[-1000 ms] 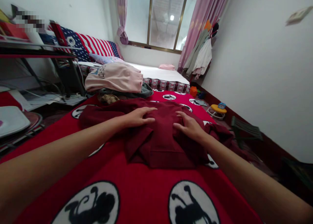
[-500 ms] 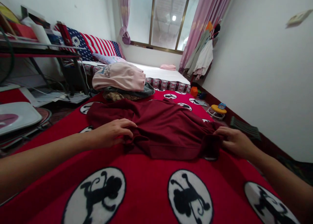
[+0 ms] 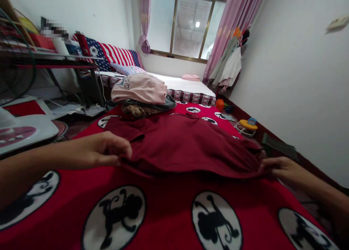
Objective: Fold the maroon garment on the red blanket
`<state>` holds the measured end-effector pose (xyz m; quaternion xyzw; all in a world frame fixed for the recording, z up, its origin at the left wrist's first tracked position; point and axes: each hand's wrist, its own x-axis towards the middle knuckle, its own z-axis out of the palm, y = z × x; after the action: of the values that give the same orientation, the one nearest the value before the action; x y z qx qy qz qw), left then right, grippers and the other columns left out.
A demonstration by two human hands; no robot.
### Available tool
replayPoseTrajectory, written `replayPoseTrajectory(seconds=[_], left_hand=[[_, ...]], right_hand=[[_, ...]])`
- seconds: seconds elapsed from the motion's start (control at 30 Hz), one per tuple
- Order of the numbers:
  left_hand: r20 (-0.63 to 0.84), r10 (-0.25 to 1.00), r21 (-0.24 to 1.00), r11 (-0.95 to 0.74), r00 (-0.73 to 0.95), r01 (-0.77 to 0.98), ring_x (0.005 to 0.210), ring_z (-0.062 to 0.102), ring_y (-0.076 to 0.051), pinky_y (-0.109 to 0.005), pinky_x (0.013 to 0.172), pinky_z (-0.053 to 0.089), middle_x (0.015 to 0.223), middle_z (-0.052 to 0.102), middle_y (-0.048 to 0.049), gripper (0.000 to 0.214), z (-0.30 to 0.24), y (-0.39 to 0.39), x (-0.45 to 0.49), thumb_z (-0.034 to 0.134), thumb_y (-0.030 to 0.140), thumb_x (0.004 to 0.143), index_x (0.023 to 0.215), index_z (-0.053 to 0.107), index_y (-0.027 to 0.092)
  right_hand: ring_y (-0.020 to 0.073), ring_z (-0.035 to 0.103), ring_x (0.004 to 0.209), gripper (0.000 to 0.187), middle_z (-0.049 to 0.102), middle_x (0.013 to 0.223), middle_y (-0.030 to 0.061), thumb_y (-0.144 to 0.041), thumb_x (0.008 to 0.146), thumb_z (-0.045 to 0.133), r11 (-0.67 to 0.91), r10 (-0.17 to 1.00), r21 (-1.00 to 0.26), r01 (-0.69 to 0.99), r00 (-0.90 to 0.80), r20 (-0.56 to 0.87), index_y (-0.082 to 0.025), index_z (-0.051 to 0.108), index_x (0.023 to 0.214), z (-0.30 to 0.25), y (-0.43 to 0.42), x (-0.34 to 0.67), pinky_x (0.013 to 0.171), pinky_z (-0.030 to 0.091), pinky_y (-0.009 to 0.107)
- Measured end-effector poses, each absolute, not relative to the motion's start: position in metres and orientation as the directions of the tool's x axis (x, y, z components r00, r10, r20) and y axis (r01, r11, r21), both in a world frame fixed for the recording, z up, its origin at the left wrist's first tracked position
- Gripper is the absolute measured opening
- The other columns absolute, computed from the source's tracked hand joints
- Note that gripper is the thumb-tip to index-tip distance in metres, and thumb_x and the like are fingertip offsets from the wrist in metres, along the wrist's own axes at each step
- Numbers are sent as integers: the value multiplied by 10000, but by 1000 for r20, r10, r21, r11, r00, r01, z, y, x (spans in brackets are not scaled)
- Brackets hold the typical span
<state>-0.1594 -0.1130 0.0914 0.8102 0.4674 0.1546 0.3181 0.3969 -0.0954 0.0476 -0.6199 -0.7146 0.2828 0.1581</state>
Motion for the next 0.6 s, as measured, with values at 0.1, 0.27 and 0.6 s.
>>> replayPoseTrajectory(seconds=[0.1, 0.27, 0.6], left_hand=[[-356, 685, 683, -273, 635, 678, 792, 671, -204, -223, 695, 532, 872, 737, -28, 210, 84, -114, -152, 676, 391, 729, 830, 743, 220], [-32, 867, 572, -392, 497, 721, 995, 636, -225, -287, 907, 495, 1055, 700, -52, 366, 51, -65, -146, 544, 469, 817, 1022, 707, 212], [97, 995, 31, -39, 35, 999, 1021, 629, -344, -424, 822, 500, 1097, 647, -154, 405, 9, 7, -138, 477, 359, 861, 1219, 566, 192]], right_hand=[[257, 690, 868, 314, 749, 880, 73, -159, 616, 545, 63, 861, -521, 851, -311, -403, -247, 776, 808, 50, -92, 393, 807, 527, 329], [261, 658, 1000, 327, 715, 1083, 87, -374, 768, 615, 199, 943, -529, 825, -308, -126, -214, 727, 1031, 66, -92, 330, 895, 520, 336], [184, 588, 837, 251, 637, 951, 52, -131, 736, 521, 501, 855, -251, 829, -519, -9, -201, 601, 963, 2, -115, 222, 730, 403, 279]])
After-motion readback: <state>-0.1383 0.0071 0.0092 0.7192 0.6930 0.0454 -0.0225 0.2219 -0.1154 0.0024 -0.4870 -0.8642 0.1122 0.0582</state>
